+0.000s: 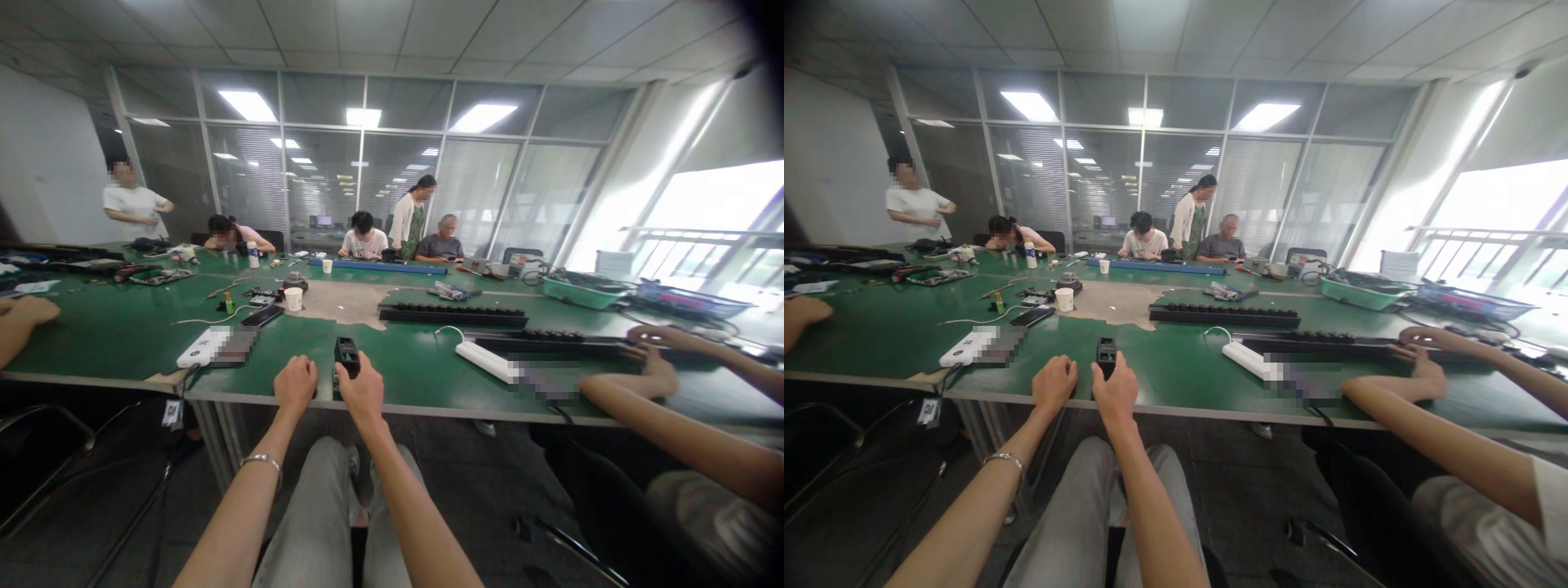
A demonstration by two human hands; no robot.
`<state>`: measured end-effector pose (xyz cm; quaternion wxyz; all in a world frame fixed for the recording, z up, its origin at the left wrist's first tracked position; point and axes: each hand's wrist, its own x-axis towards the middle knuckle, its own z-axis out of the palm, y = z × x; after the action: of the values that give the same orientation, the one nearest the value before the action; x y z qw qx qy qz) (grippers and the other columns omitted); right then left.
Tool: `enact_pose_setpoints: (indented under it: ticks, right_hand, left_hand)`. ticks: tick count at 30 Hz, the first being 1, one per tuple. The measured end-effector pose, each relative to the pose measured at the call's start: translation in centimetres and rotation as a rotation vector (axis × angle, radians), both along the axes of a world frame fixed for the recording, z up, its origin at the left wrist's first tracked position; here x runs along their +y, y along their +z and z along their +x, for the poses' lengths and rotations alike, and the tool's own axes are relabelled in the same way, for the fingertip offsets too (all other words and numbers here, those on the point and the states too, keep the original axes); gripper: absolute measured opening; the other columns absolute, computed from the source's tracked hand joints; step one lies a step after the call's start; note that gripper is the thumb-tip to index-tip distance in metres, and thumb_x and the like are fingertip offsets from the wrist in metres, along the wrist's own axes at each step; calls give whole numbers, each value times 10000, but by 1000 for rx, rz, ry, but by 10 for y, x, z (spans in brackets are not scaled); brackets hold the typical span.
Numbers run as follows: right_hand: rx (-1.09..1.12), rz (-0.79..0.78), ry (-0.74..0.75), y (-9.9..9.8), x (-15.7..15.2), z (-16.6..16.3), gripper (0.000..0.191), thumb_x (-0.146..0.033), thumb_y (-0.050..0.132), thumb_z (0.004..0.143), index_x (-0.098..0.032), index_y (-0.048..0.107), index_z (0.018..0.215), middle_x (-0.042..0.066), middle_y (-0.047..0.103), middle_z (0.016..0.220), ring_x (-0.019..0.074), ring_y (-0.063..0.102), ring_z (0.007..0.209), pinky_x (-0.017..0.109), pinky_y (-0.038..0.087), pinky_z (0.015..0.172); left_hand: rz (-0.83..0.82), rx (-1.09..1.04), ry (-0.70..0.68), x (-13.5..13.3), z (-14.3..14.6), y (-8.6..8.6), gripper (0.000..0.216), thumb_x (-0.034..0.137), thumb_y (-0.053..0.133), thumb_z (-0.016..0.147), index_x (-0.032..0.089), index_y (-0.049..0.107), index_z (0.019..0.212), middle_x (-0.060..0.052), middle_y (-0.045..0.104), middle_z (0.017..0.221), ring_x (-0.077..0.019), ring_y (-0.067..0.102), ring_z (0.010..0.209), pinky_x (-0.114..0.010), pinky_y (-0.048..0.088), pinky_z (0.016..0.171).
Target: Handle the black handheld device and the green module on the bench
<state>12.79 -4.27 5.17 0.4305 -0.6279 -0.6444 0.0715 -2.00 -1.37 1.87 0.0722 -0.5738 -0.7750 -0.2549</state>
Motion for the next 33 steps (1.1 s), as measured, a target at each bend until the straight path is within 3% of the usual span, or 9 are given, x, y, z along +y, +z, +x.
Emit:
enact_pose_setpoints:
  ticks: [8, 14, 21, 28, 33]
  right_hand:
    - [-119, 2, 14, -2, 3, -9, 580, -483, 515, 887, -145, 451, 1353, 136, 703, 968, 263, 673, 876, 310, 437, 730]
    - [-188, -3, 21, -24, -1, -11, 586, -459, 548, 873, -130, 446, 1347, 149, 692, 976, 271, 662, 905, 323, 454, 748]
    - [-182, 192, 149, -50, -2, 5, 666, -479, 536, 880, -99, 407, 1411, 184, 570, 1298, 281, 554, 1150, 382, 422, 963]
    - [-160, 352, 216, -44, 8, 32, 718, -559, 555, 860, -108, 430, 1404, 175, 483, 1399, 277, 428, 1293, 428, 337, 1073]
    - [-133, 316, 215, -50, 12, 27, 725, -587, 525, 864, -104, 438, 1397, 172, 514, 1369, 268, 472, 1252, 400, 368, 1043]
  left_hand:
    - [5, 7, -2, -2, 0, 2, 361, 423, 353, 948, 206, 637, 902, -68, 633, 955, -174, 602, 816, -263, 379, 672]
    - [-5, 7, 7, -3, 1, 3, 349, 408, 364, 948, 205, 647, 926, -71, 633, 962, -171, 603, 824, -257, 383, 684]
    - [-11, -2, -5, 0, -2, -1, 354, 404, 349, 952, 212, 645, 936, -76, 620, 956, -180, 596, 827, -265, 381, 698]
    - [-5, 3, 2, 1, 0, -1, 348, 410, 351, 954, 208, 632, 926, -73, 623, 965, -170, 593, 835, -257, 372, 698]
    - [1, 21, 1, -1, 1, 0, 346, 413, 348, 955, 211, 627, 922, -67, 622, 960, -170, 590, 827, -258, 366, 690]
